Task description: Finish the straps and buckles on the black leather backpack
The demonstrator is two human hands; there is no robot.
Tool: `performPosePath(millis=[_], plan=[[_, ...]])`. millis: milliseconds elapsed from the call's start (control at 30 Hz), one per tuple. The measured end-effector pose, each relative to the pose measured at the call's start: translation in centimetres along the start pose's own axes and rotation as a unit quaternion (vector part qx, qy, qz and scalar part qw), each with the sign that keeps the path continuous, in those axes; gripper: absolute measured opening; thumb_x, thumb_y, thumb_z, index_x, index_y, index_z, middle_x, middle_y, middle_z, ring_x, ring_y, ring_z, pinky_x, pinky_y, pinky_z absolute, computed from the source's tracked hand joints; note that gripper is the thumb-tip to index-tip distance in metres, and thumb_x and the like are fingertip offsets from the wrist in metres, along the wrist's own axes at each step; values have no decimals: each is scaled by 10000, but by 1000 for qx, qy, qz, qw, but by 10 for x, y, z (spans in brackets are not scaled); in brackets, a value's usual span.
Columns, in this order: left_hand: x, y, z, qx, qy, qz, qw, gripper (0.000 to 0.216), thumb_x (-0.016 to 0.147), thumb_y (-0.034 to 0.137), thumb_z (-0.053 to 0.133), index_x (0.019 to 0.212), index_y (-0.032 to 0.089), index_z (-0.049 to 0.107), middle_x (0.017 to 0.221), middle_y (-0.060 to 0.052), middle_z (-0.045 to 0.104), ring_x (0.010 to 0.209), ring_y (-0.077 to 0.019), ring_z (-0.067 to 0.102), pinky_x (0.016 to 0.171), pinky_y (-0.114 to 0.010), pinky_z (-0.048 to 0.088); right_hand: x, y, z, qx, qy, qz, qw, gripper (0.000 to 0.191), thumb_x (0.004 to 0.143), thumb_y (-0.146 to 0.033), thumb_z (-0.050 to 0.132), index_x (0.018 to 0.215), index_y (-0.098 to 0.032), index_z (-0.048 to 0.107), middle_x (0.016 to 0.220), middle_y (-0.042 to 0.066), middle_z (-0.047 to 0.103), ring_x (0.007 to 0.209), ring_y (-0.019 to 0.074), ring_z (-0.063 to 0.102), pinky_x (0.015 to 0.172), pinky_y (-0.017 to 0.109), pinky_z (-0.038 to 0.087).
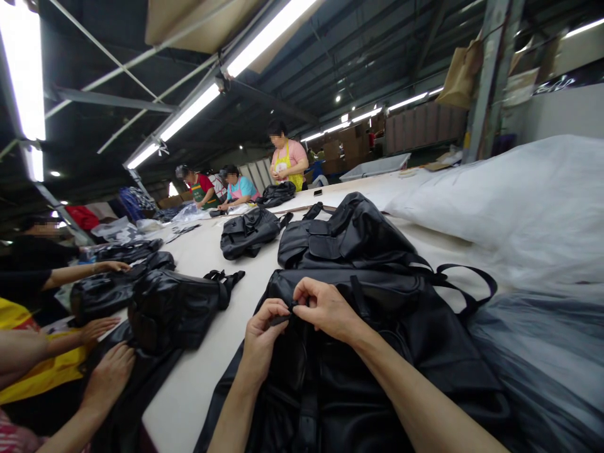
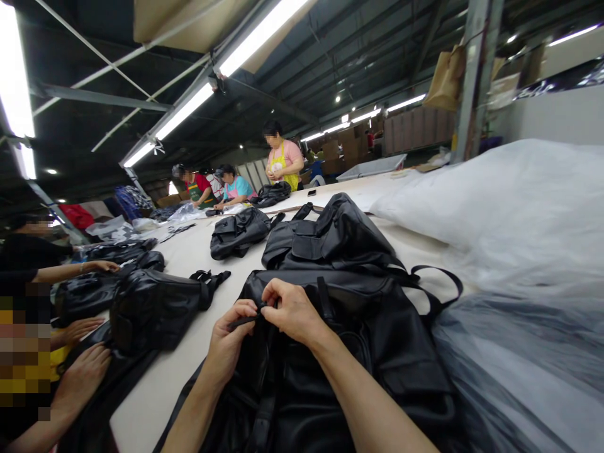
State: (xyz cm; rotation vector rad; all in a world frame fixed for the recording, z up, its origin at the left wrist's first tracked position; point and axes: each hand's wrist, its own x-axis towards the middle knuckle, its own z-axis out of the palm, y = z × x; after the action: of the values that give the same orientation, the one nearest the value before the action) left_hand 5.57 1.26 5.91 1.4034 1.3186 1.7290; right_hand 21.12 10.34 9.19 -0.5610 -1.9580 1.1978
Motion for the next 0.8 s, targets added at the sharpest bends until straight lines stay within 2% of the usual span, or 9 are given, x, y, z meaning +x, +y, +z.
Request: performPosePath(millis=[233, 500, 667, 800], plan=[[2, 5, 6, 49, 21, -9, 999, 69, 789, 241, 672, 813, 178, 687, 888, -9, 563, 640, -95, 438, 582, -211, 364, 1, -1, 1, -5, 2, -4, 1000, 124, 694, -106, 586, 801, -169, 592, 687, -47, 565, 476, 47, 436, 430, 158, 359], [2, 12, 8, 9, 5, 1, 1000, 108, 780, 270, 697, 759, 166, 679, 948, -28, 548, 667, -95, 460, 584, -214, 366, 0, 3, 2, -17, 0, -12, 1000, 133, 693, -112, 589, 812, -170, 601, 685, -49, 569, 480, 48, 439, 441, 161, 361], [3, 15, 15, 93, 35, -47, 994, 151, 769, 311, 660, 754, 166, 623, 653, 38, 487, 564, -93, 398, 553, -216, 334, 0, 2, 1, -23, 5, -11, 1000, 114, 693, -121, 593, 794, -173, 594, 682, -45, 577, 497, 58, 449, 452, 165, 372], [4, 15, 16, 81, 49, -87, 992, 231, 725, 363, 685, 803, 174, 576, 627, 53, 489, 528, -84, 392, 490, -201, 291, 0, 1, 0, -24, 2, -13, 1000, 129, 689, -99, 580, 791, -177, 581, 681, -45, 576, 501, 62, 452, 454, 168, 370]])
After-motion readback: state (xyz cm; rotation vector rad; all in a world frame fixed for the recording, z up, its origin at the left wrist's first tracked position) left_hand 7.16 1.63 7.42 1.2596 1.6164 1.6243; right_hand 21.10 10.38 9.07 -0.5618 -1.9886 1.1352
